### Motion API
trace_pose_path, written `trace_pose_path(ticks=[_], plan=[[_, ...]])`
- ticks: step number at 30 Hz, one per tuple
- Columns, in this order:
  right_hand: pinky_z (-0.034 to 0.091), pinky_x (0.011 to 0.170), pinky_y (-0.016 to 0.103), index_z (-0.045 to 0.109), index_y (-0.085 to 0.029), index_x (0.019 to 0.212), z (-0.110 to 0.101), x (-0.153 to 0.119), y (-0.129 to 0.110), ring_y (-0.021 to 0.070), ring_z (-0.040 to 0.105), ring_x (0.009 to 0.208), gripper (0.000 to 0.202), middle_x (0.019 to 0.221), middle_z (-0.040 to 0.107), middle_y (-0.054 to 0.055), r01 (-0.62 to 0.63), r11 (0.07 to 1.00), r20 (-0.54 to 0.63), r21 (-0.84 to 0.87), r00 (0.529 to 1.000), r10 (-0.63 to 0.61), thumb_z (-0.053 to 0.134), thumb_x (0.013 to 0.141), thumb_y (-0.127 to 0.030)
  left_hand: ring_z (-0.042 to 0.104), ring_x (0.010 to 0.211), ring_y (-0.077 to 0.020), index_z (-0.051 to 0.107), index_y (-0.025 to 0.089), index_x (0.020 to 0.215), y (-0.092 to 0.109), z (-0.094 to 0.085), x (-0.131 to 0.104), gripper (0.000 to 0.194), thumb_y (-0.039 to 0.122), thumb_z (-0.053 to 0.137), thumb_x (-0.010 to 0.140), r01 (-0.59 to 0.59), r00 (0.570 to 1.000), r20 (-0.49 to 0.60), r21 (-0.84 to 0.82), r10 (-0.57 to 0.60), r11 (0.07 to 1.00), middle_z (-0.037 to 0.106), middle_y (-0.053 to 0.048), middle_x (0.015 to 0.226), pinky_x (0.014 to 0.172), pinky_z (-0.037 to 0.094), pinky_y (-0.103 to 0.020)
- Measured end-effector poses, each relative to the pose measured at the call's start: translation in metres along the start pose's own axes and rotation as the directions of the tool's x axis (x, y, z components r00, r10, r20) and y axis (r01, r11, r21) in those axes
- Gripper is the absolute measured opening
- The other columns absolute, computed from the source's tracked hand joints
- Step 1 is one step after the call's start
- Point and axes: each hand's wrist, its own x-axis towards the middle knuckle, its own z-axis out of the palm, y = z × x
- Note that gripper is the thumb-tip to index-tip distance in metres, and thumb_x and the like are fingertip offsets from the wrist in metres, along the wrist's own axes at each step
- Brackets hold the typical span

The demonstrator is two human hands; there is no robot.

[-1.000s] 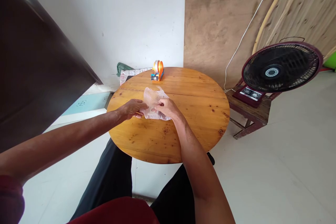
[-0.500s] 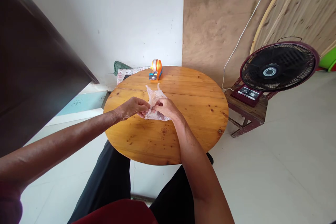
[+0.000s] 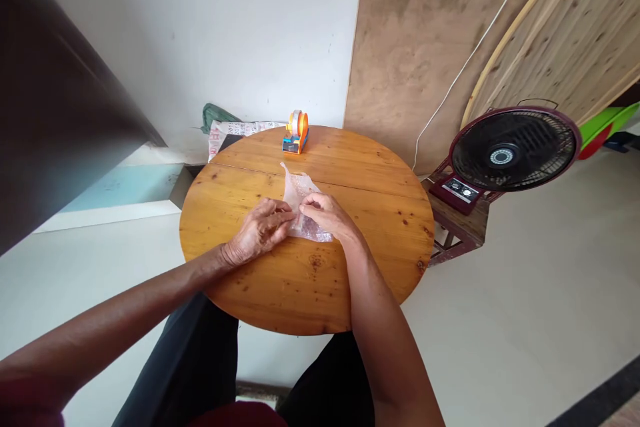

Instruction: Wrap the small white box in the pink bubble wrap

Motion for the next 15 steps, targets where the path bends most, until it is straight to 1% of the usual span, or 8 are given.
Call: trace_pose_path(ticks=[3,5,7,10,13,15], plan=[[0.034,0.057,0.022,0.064,-0.019,0.087,-0.003,-0.001,0.001,0.0108,0.047,0.060,0.025,0.066,0.056,-0.004,-0.024,1.000,0.030,0.011,0.999,0.024,0.060,0.079,-0.042,0.055,0.093,-0.0193,0.070,0.019,0.108,0.002,0.004,-0.002,0.027,0.024,0.051,0.089,0.017,0.999,-0.046,0.003,-0.017,1.000,0.063,-0.010,0.107,0.085,0.046,-0.034],[0.036,0.059,0.023,0.065,-0.019,0.091,-0.006,-0.002,0.000,0.0123,0.050,0.064,0.028,0.071,0.059,-0.003,-0.037,0.999,0.046,0.035,0.998,0.035,0.061,0.079,-0.044,0.055,0.092,-0.0198,0.071,0.020,0.107,0.003,0.004,-0.002,0.028,0.024,0.050,0.089,0.011,0.999,-0.050,0.016,-0.010,1.000,0.063,-0.009,0.105,0.084,0.046,-0.035],[0.039,0.064,0.025,0.065,-0.019,0.093,-0.010,-0.003,-0.002,0.0141,0.054,0.070,0.030,0.078,0.063,-0.001,-0.039,0.999,0.027,0.033,0.999,0.038,0.061,0.079,-0.045,0.055,0.091,-0.0201,0.072,0.020,0.106,0.003,0.003,0.000,0.028,0.024,0.049,0.089,0.000,0.999,-0.039,0.038,0.002,0.999,0.063,-0.009,0.104,0.082,0.045,-0.034],[0.041,0.068,0.026,0.067,-0.019,0.096,-0.017,-0.006,-0.010,0.0154,0.056,0.075,0.033,0.081,0.065,0.000,-0.064,0.998,-0.007,-0.023,0.998,0.064,0.063,0.077,-0.046,0.054,0.090,-0.0198,0.072,0.021,0.106,0.001,0.003,0.001,0.029,0.024,0.049,0.088,-0.006,1.000,-0.024,0.063,0.008,0.998,0.063,-0.009,0.103,0.080,0.043,-0.034],[0.041,0.068,0.026,0.068,-0.020,0.098,-0.022,-0.010,-0.020,0.0147,0.057,0.073,0.034,0.079,0.065,-0.001,-0.118,0.990,0.018,-0.080,0.993,0.119,0.066,0.075,-0.044,0.052,0.089,-0.0199,0.072,0.021,0.106,-0.001,0.005,0.001,0.030,0.024,0.049,0.088,-0.012,0.999,-0.029,0.070,0.014,0.997,0.062,-0.008,0.104,0.079,0.042,-0.034],[0.042,0.067,0.026,0.069,-0.019,0.096,-0.023,-0.014,-0.024,0.0145,0.057,0.071,0.032,0.078,0.066,-0.001,-0.154,0.982,0.030,-0.111,0.987,0.158,0.069,0.073,-0.041,0.052,0.088,-0.0204,0.072,0.021,0.105,-0.001,0.006,0.000,0.030,0.024,0.049,0.087,-0.019,0.999,-0.034,0.061,0.021,0.998,0.062,-0.008,0.104,0.079,0.042,-0.034]])
